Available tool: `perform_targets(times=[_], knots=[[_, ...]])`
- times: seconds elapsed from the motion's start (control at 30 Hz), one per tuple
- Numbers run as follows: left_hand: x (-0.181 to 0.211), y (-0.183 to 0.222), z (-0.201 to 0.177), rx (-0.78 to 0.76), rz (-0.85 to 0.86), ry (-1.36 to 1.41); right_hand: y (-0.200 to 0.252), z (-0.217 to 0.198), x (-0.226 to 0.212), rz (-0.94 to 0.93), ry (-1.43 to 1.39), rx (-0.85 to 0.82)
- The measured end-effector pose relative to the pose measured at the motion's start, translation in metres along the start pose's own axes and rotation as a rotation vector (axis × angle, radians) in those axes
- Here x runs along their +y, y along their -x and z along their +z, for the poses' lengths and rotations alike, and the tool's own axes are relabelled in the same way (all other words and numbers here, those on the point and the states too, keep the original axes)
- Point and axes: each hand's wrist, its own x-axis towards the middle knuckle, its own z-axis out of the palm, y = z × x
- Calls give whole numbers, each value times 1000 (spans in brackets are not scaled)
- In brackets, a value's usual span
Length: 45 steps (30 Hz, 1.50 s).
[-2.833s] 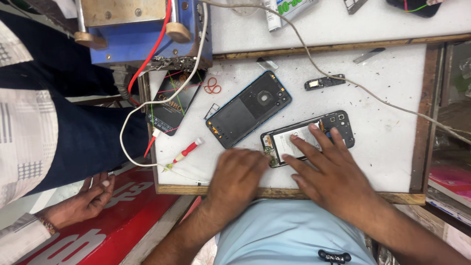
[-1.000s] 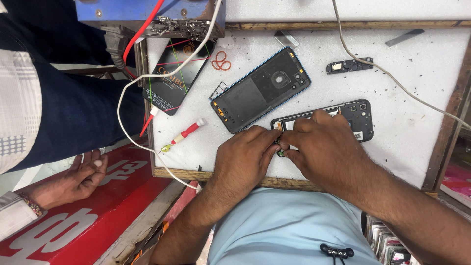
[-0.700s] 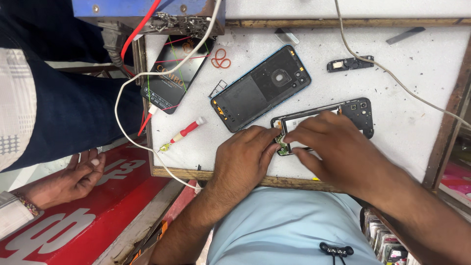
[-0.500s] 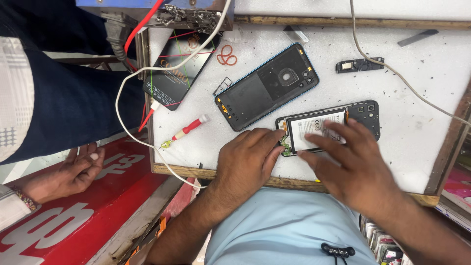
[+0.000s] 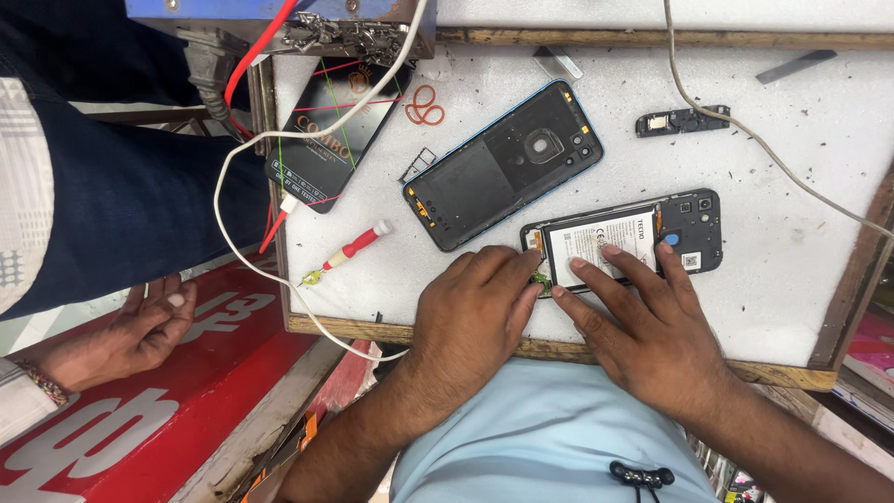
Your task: The person handles a disassembled smartphone, connecting a charging cable to the internal battery connector to test power. The phone screen lights up, and the person continues to manipulate the internal components and the charging cable.
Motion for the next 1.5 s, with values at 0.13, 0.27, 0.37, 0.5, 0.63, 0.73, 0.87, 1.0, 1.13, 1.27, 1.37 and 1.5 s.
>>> perform_targets(times=[0.13,0.27,0.37,0.5,0.63,0.73,0.87,1.0,1.13,1.27,1.37,1.5], knots=[[1,1,0,-7,-1,-15,-1,-1,0,-7,7,7],[2,0,0,16,8,-4,-1,-2,0,3,-13,-5],[3,1,0,6,-12,-20,-2,-3,-1,2,-17,-2],[5,0,1,-24,-37,-25,-3,-3,-2,6,-5,-18],[4,-2,0,-50,-41,-23,-3,-3,-3,-2,-13,5],[4,-3,-2,-28,-23,-5,-4,-5,-4,2,-26,9],[4,-3,-2,-15,-41,10,-3,-6,-4,1,-31,15],[3,-4,0,-5,-24,15,-4,-5,-3,-10,-14,25],[3,-3,1,-25,-52,11,-3,-5,-4,-7,-2,32],[3,-3,-1,-22,-32,-3,-5,-5,-4,-17,6,39],[4,-4,-1,-32,-23,-6,-4,-4,-5,-11,28,29],[3,-4,-1,-49,-20,-10,-4,-2,-7,-3,60,18]])
